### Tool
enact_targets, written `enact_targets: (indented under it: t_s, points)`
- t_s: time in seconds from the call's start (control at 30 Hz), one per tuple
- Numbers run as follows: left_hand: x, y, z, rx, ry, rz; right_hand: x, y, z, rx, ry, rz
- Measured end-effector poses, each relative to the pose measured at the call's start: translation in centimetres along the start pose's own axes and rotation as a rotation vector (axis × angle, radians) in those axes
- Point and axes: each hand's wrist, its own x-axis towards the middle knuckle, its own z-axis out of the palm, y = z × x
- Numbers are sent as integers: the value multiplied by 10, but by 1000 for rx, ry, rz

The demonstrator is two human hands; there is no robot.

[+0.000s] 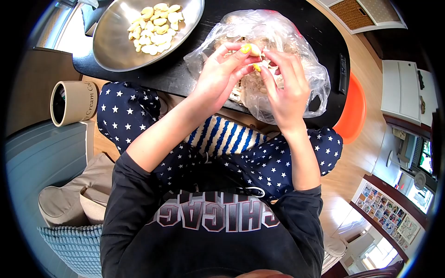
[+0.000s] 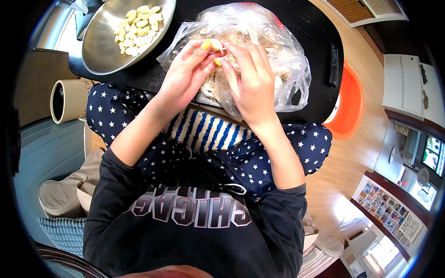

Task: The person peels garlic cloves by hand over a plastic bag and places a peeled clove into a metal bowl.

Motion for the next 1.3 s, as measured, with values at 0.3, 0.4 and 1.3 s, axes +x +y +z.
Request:
enact_targets:
  t_s: [0.3,0.4,1.3]
  points:
    - [-1,-3,-1,-55,-14,-35,-1,7,3,-73,84,-136]
    - [-3,0,6,40,21,-24,-1,4,1,-9,75,-22]
    - [-3,3,9,448,109,102,-3,1,-3,100,-63,154]
